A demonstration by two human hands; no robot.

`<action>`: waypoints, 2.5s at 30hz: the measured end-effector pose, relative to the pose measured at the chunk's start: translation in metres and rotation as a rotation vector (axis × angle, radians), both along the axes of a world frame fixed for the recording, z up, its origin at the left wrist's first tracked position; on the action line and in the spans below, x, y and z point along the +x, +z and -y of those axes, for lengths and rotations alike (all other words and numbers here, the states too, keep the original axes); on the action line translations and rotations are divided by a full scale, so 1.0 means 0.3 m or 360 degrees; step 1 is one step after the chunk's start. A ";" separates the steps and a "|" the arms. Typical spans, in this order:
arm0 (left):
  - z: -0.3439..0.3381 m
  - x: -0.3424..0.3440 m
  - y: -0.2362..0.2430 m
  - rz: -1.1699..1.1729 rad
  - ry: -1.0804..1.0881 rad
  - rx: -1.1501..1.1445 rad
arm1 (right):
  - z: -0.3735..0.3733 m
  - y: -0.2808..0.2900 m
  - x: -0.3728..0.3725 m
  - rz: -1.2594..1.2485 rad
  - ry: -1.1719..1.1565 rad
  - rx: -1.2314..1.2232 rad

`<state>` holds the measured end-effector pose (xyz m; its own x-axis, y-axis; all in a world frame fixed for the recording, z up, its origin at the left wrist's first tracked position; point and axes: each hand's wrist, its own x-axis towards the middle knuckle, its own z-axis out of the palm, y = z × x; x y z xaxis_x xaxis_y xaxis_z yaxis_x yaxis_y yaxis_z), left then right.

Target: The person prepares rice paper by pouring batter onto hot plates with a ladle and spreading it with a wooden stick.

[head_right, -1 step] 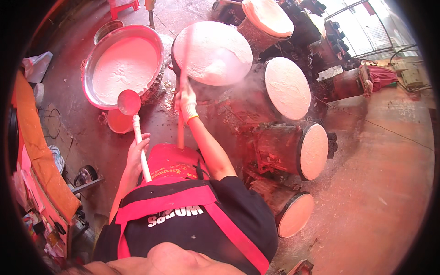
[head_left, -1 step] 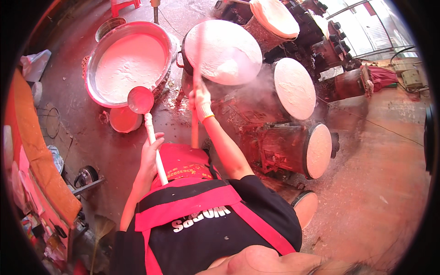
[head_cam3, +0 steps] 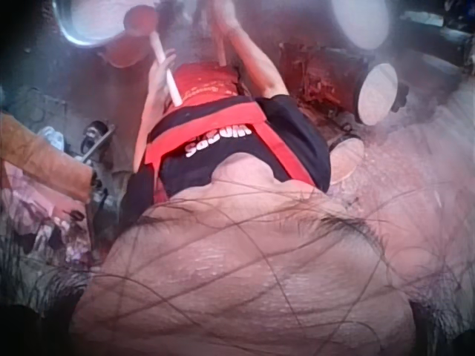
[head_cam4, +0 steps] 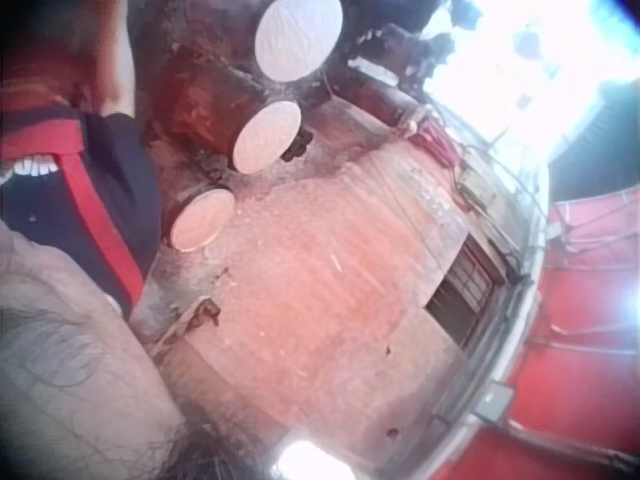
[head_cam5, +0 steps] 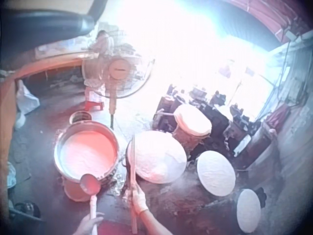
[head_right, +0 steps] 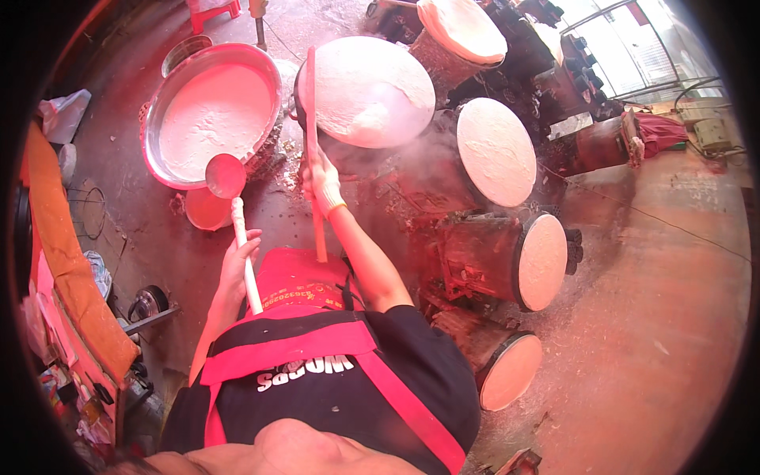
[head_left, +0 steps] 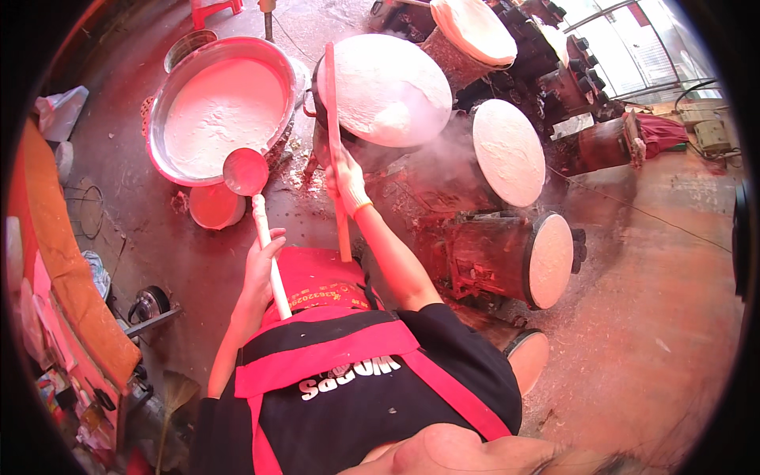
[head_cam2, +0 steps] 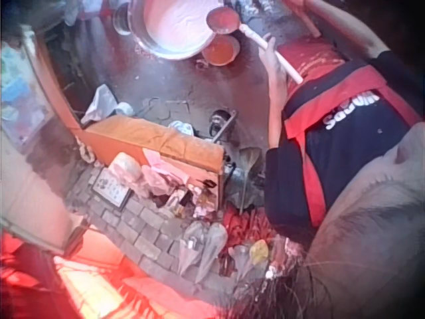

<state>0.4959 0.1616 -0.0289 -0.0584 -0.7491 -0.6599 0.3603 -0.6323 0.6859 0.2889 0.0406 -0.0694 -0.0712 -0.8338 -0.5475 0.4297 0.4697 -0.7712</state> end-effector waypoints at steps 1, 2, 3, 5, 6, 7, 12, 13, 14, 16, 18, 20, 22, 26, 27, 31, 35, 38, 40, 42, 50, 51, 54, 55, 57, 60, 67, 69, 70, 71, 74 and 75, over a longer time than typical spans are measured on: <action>0.001 -0.019 0.002 -0.0038 -0.0007 0.0014 | -0.050 0.005 -0.048 -0.0030 -0.0022 0.0005; -0.001 -0.040 0.006 -0.0032 0.0005 0.0012 | -0.093 -0.008 -0.112 -0.0061 -0.0034 0.0009; 0.000 -0.063 0.001 0.0007 0.0001 -0.0027 | -0.117 -0.024 -0.191 -0.0102 -0.0045 0.0010; -0.004 -0.106 -0.004 0.0095 -0.0027 -0.0089 | -0.150 -0.043 -0.358 -0.0080 -0.0087 0.0090; -0.009 -0.132 -0.008 0.0087 -0.0006 -0.0072 | -0.153 -0.038 -0.418 -0.0083 -0.0104 0.0056; -0.006 -0.164 -0.006 0.0082 0.0000 -0.0066 | -0.134 -0.064 -0.476 -0.0034 -0.0115 0.0007; 0.028 -0.323 0.017 0.0070 -0.0028 -0.0049 | -0.039 -0.019 -0.420 -0.0058 -0.0046 0.0030; 0.032 -0.338 0.011 0.0053 -0.0040 -0.0044 | -0.073 -0.011 -0.441 -0.0069 0.0284 -0.0112; 0.039 -0.354 0.003 0.0026 -0.0056 -0.0040 | -0.101 0.011 -0.486 -0.0113 0.0378 -0.0026; 0.051 -0.390 0.003 0.0032 -0.0071 -0.0067 | -0.126 -0.021 -0.659 -0.0190 0.0461 0.0136; 0.062 -0.442 0.015 0.0095 -0.0057 -0.0132 | -0.094 -0.016 -0.814 -0.0236 0.0311 0.0114; 0.077 -0.499 0.032 0.0116 -0.0050 -0.0159 | -0.032 -0.020 -0.868 -0.0161 0.0211 -0.0087; 0.091 -0.552 0.038 0.0091 -0.0043 -0.0137 | -0.018 -0.011 -0.796 -0.0208 0.0215 0.0030; 0.090 -0.618 0.037 0.0027 0.0009 -0.0096 | -0.081 0.032 -0.853 -0.0251 0.0717 -0.0008; 0.084 -0.628 0.047 0.0036 0.0022 -0.0118 | -0.088 0.009 -0.920 -0.0266 0.0722 0.0013; 0.067 -0.675 0.095 0.0036 0.0099 -0.0035 | 0.071 -0.064 -1.103 -0.0659 0.0416 -0.0068; 0.087 -0.664 0.097 -0.0133 -0.0016 -0.0124 | 0.201 -0.078 -0.910 -0.0597 0.0015 -0.0146; 0.106 -0.641 0.111 -0.0155 0.0051 -0.0116 | 0.170 -0.066 -0.801 -0.1014 0.0264 -0.0477; 0.120 -0.606 0.108 -0.0260 0.0091 -0.0102 | 0.154 -0.289 -0.868 -0.1135 0.0047 -0.0897; 0.128 -0.568 0.108 -0.0282 0.0090 -0.0076 | 0.107 -0.311 -0.865 -0.0909 -0.0338 -0.0887; 0.160 -0.528 0.105 -0.0326 -0.0012 -0.0069 | 0.053 -0.012 -0.585 -0.0518 0.0018 -0.0294; 0.164 -0.527 0.098 -0.0300 0.0022 -0.0063 | 0.053 -0.002 -0.609 -0.0580 0.0036 -0.0302; 0.185 -0.511 0.092 -0.0314 0.0106 -0.0079 | -0.025 -0.054 -0.655 -0.0479 -0.0616 -0.0298; 0.184 -0.509 0.091 -0.0333 0.0120 -0.0076 | -0.051 -0.065 -0.642 -0.0366 -0.0817 -0.0145; 0.187 -0.498 0.084 -0.0413 0.0029 -0.0028 | -0.057 -0.149 -0.600 -0.0556 -0.0519 -0.0392; 0.182 -0.479 0.071 -0.0490 -0.0034 0.0049 | -0.001 -0.039 -0.545 -0.0301 -0.0204 -0.0103; 0.195 -0.522 0.083 -0.0468 -0.0133 0.0100 | 0.041 -0.137 -0.793 -0.0716 -0.0141 -0.0417; 0.248 -0.529 0.072 -0.0354 -0.0159 0.0069 | -0.057 -0.091 -0.768 -0.0559 0.0119 -0.0163; 0.279 -0.530 0.057 -0.0297 -0.0162 0.0061 | -0.113 -0.008 -0.748 -0.0519 0.0149 -0.0101; 0.322 -0.545 0.046 -0.0241 -0.0183 -0.0021 | -0.156 -0.027 -0.765 -0.0495 0.0128 -0.0177; 0.465 -0.595 -0.006 -0.0070 -0.0229 -0.0179 | -0.232 -0.129 -0.787 -0.0565 -0.0194 -0.0468; 0.506 -0.617 -0.029 -0.0044 -0.0205 -0.0219 | -0.237 -0.144 -0.779 -0.0612 -0.0345 -0.0577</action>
<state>0.3109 0.0099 -0.0377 -0.1765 -0.8173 -0.5485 0.3022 -0.5753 0.7601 0.0553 0.1115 -0.1126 -0.3988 -0.9078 -0.1299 0.1435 0.0781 -0.9866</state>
